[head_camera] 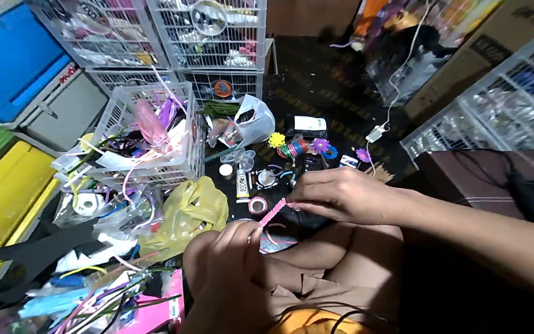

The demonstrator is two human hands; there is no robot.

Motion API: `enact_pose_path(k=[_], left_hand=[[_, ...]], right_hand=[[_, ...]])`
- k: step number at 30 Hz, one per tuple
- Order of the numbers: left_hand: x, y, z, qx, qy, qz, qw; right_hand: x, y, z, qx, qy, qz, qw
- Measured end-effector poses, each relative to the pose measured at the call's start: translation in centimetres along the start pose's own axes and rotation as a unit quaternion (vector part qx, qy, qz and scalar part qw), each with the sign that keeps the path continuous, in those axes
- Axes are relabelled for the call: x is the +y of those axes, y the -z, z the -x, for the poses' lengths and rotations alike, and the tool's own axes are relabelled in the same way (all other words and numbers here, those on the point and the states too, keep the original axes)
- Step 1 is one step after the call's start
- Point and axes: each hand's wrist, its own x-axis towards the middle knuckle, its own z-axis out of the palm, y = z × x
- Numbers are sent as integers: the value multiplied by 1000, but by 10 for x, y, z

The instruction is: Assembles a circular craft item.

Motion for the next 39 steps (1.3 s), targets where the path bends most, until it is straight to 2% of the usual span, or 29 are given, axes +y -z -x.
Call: enact_pose_path(k=[5,8,11,13,16,18,20,23,25,27,29,32,36,39], left_hand=[[2,1,0,-48,-31,16,998],[2,6,1,-49,-15,45,998],[1,10,2,-38,25,77,996],[1,9,3,-24,53,107,993],[10,9,4,-22,147,201,968],[17,8,2,-18,213,263,941],[18,6,2,-4,237,311,920],[17,0,6,28,205,264,942],[18,-5,8,36,155,180,971],[23,-7,6,23,144,113,983],[25,-8,3,-21,170,119,978],[18,-7,6,-93,203,191,956],[8,1,9,-84,169,139,972],[3,5,7,-84,136,134,978]], right_hand=[[9,1,-3,-10,36,-3,999],[14,4,-3,-47,-37,-71,996],[17,3,-2,-88,-162,-207,961],[13,0,-3,-100,-209,-276,933],[5,-8,-2,-60,-219,-349,909],[2,-13,-2,-18,-198,-337,920],[2,-16,-2,16,-159,-293,943],[0,-19,-5,50,-149,-262,952],[-1,-22,-7,57,-171,-280,943],[0,-25,-9,54,-194,-305,931],[1,-27,-11,54,-225,-325,917],[7,-29,-13,80,-272,-349,893],[15,-28,-10,85,-315,-473,818],[13,-28,-9,96,-307,-503,802]])
